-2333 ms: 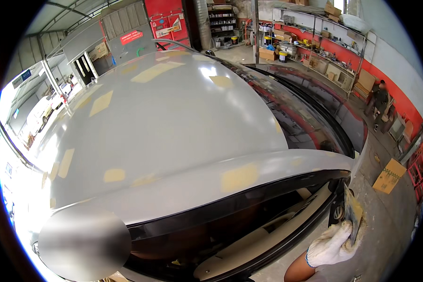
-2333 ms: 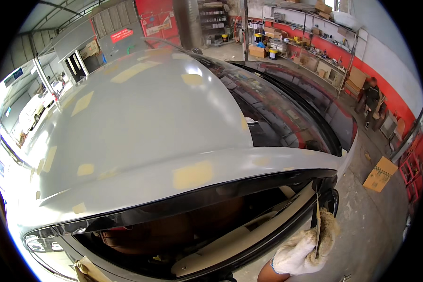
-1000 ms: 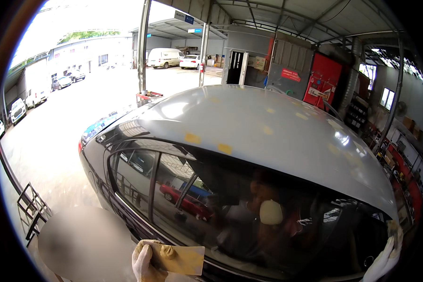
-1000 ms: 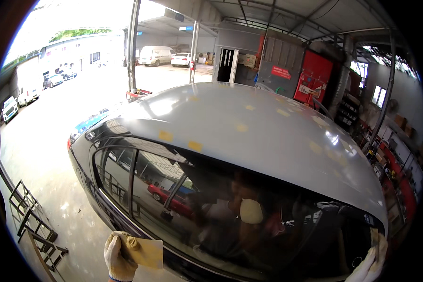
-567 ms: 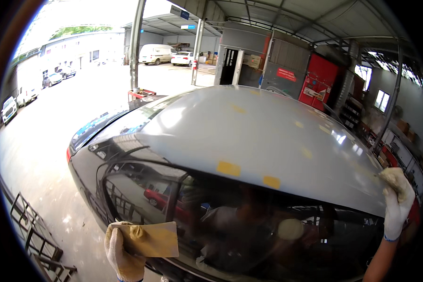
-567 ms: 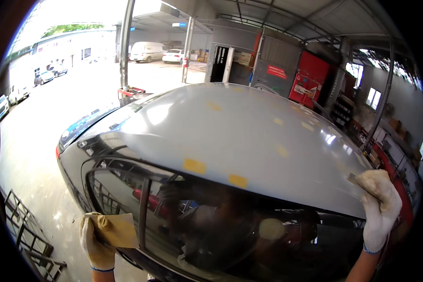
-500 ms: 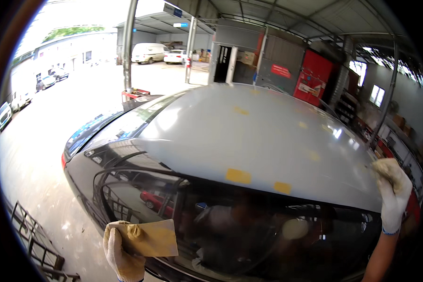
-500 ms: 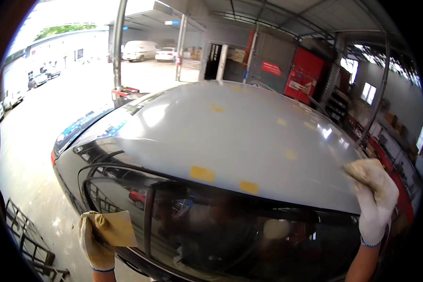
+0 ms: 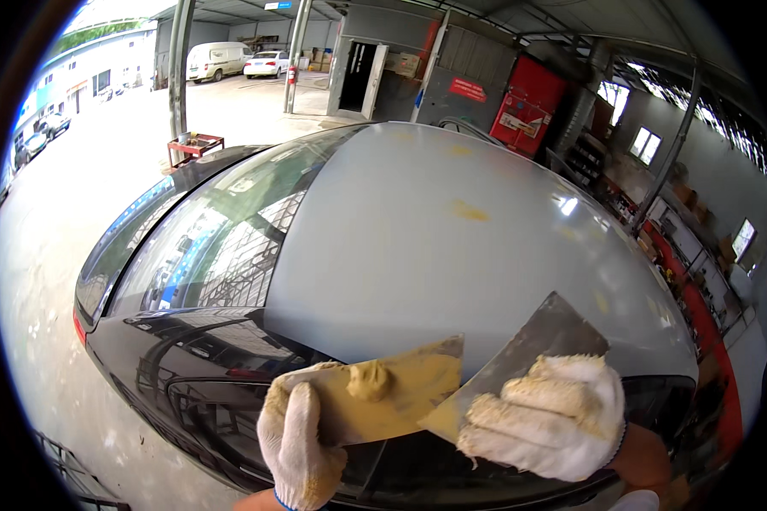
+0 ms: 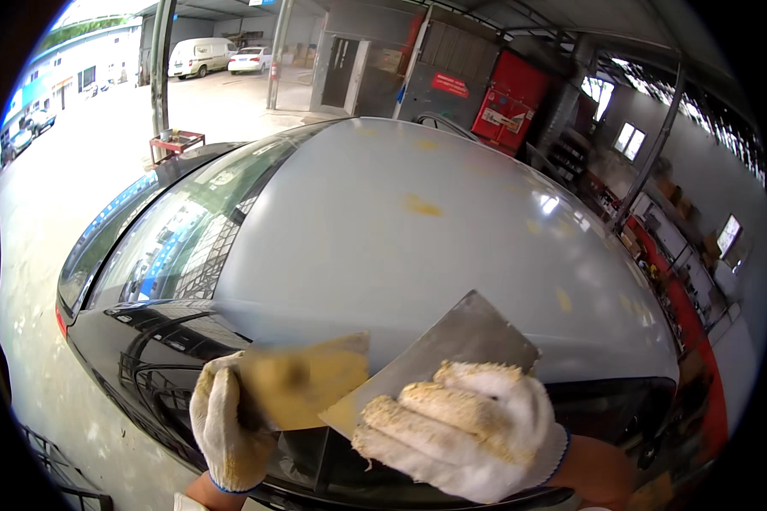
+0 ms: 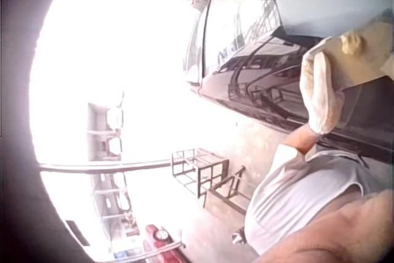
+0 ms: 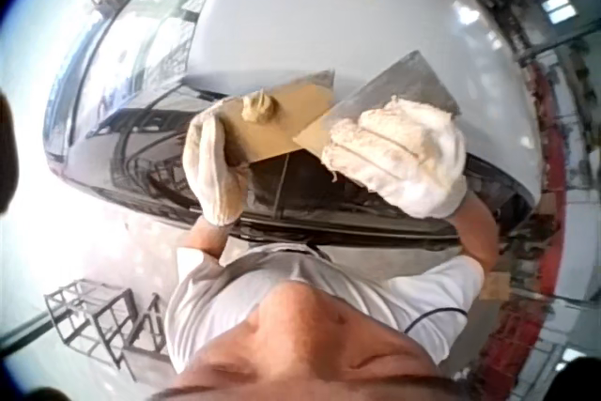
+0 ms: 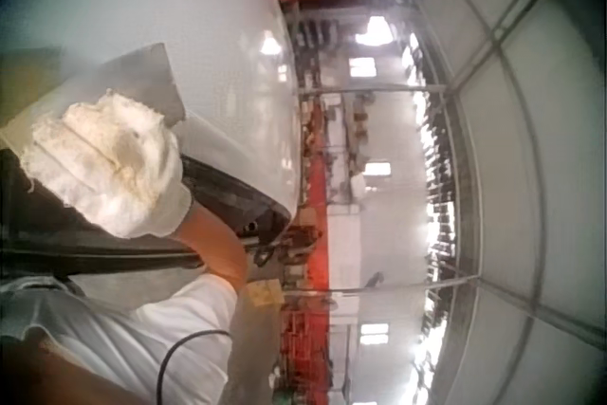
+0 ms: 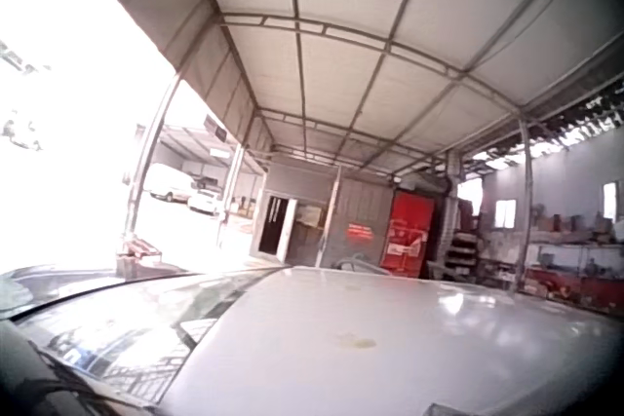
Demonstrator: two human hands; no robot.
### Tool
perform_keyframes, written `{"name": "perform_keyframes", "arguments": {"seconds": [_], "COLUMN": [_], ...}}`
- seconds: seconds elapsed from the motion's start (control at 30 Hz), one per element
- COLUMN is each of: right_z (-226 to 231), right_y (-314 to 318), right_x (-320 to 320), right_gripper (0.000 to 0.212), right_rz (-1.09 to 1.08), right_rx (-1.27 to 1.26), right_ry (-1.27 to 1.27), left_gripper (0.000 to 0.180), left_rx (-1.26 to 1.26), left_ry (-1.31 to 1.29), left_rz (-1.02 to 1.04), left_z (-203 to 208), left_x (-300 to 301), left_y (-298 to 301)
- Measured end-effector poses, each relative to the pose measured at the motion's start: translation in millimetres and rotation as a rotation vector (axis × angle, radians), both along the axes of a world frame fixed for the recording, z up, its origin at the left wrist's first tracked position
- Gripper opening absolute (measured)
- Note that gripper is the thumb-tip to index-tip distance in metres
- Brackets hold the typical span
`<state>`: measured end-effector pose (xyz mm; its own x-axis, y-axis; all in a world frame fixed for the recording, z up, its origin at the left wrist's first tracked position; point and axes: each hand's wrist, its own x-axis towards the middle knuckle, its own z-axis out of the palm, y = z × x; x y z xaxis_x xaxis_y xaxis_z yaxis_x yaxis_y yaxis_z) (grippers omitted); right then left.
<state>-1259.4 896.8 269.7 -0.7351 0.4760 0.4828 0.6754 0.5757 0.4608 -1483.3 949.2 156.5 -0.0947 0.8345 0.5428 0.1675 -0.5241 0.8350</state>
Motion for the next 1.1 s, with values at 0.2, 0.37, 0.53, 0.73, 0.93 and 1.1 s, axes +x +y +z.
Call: {"name": "perform_keyframes", "arguments": {"seconds": [0.2, 0.37, 0.53, 0.73, 0.93, 1.1], "right_z": [-6, -4, -1, 7, -15, -38], "right_y": [19, 32, 16, 64, 137, 178], "right_x": [-24, -41, -23, 26, 20, 12], "right_gripper": [0.028, 0.022, 0.022, 0.017, 0.020, 0.021], "right_rz": [0.024, 0.053, -0.018, -0.010, -0.200, -0.181], "right_rx": [-0.095, -0.092, -0.100, -0.492, -0.346, -0.332], "right_ry": [-0.039, -0.072, -0.207, 0.725, 0.354, 0.317], "left_gripper": [0.032, 0.022, 0.032, 0.050, 0.048, 0.046], "left_rx": [0.324, -0.086, -0.029, -0.046, -0.199, -0.207], "left_ry": [0.417, -0.055, -0.040, -0.276, -0.154, -0.154], "left_rz": [0.088, -0.065, 0.157, 0.610, 0.528, 0.513], "left_z": [9, 0, -15, -107, -90, -103], "left_x": [-8, -8, -26, -126, -144, -153], "left_y": [16, 15, 12, -1, 4, -4]}}
